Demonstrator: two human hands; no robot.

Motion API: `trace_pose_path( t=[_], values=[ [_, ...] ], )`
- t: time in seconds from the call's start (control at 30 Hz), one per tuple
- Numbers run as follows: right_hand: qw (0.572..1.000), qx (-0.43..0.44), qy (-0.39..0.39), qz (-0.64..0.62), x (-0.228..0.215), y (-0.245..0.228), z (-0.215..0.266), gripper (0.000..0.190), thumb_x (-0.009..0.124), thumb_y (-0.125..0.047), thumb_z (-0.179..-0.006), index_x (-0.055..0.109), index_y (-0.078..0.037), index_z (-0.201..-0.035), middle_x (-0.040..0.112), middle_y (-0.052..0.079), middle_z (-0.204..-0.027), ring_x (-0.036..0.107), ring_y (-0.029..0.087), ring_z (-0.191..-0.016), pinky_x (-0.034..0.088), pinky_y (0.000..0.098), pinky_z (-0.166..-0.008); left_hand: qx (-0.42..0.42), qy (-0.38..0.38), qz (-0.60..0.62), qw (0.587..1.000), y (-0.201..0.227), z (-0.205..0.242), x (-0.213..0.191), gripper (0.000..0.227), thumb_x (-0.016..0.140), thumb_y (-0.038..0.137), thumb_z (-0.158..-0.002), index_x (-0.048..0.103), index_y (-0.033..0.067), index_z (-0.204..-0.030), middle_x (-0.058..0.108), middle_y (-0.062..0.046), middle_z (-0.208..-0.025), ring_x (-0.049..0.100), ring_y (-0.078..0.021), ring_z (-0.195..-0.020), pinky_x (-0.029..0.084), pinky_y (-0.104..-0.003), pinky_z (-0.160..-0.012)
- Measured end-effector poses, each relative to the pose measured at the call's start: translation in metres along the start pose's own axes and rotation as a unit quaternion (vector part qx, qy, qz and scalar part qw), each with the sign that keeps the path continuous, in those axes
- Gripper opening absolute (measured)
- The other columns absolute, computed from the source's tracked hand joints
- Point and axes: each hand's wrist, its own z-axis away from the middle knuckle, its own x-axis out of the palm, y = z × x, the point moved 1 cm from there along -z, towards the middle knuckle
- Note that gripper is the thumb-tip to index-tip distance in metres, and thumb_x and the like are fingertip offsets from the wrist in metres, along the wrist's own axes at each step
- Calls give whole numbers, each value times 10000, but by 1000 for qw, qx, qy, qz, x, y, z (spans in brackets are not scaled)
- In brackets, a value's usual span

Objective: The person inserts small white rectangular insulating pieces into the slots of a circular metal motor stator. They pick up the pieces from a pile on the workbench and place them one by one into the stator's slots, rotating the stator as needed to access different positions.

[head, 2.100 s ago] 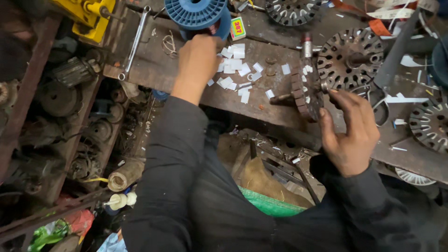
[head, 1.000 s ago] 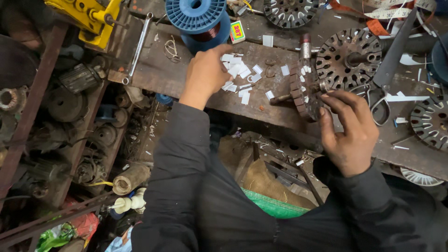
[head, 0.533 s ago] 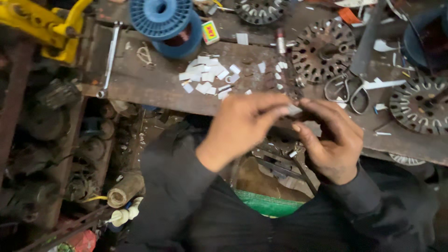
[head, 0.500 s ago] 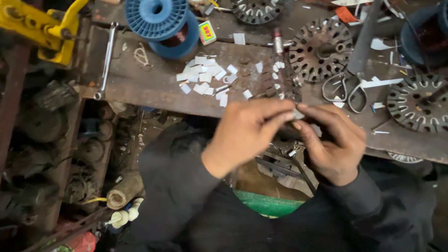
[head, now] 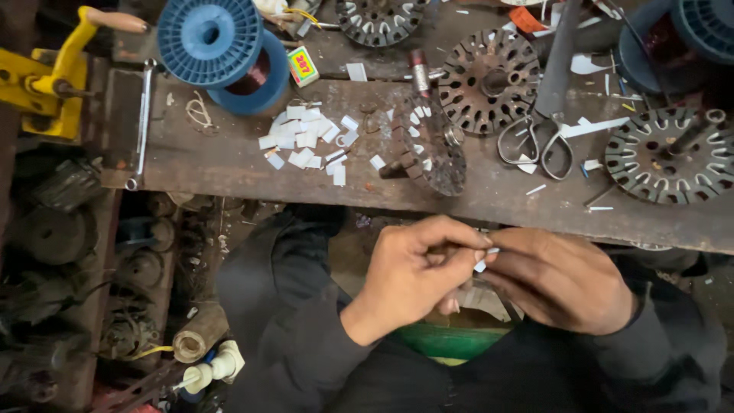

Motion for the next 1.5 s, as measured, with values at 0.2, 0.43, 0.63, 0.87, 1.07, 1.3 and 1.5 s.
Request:
trace_pose_path(
  t=[0.2, 0.43, 0.63, 0.87, 1.07, 1.3, 1.5],
  values=[
    [1000, 11, -12, 22, -5, 4, 3, 269, 821, -77, -791, 727, 20, -1024, 732, 152, -1066, 754, 282, -909, 600, 343, -758, -98, -5, 170, 981, -27, -14, -1, 92, 633, -33, -986, 656, -34, -1075, 705, -96, -820, 541, -64, -502, 489, -238, -467],
    [996, 85, -16, -12, 4, 11, 3, 249, 810, -75, -807, 735, -26, -1039, 750, 113, -1085, 764, 258, -929, 602, 313, -799, -108, 46, 212, 970, -39, -16, -7, 66, 663, -1, -997, 656, -28, -1057, 651, -74, -724, 522, -49, -481, 481, -239, -419],
    [916, 325, 66, -227, 33, 24, 8, 359, 781, -65, -846, 683, 10, -1183, 769, 68, -1086, 748, 131, -930, 615, 272, -799, 12, 85, 148, 985, -43, -18, -7, 99, 663, 24, -1004, 661, -8, -1099, 683, -101, -760, 554, -68, -511, 509, -251, -472],
    [871, 371, 125, -297, 55, 63, 0, 227, 751, -6, -902, 724, 39, -1122, 770, 107, -1069, 750, 152, -976, 615, 288, -887, 127, 300, -127, 937, -50, -22, -18, 347, 722, 102, -966, 563, -2, -1257, 603, -54, -796, 550, -75, -642, 461, -206, -563],
    [924, 292, 132, -207, 68, 67, -12, 203, 781, 11, -888, 742, 24, -1087, 759, 100, -1098, 733, 152, -1014, 588, 290, -900, 182, 292, -105, 933, -57, -41, -14, 452, 762, 67, -917, 492, -30, -1266, 669, -63, -1080, 681, -107, -942, 585, -239, -814],
    [940, 272, 95, -183, 70, 58, -29, 155, 765, -14, -883, 727, 7, -1032, 753, 89, -1099, 737, 160, -973, 591, 288, -830, 145, 317, -94, 933, -56, -39, -16, 321, 762, 16, -883, 606, -31, -1160, 738, -85, -999, 669, -63, -835, 572, -215, -735],
    [988, 134, 40, -64, 61, 44, -40, 211, 762, -2, -858, 713, 17, -1063, 718, 143, -1120, 728, 291, -1038, 574, 343, -900, 145, 304, -105, 936, -58, -33, -33, 324, 764, 14, -887, 654, -36, -1188, 745, -80, -976, 664, -57, -806, 559, -206, -722]
  ],
)
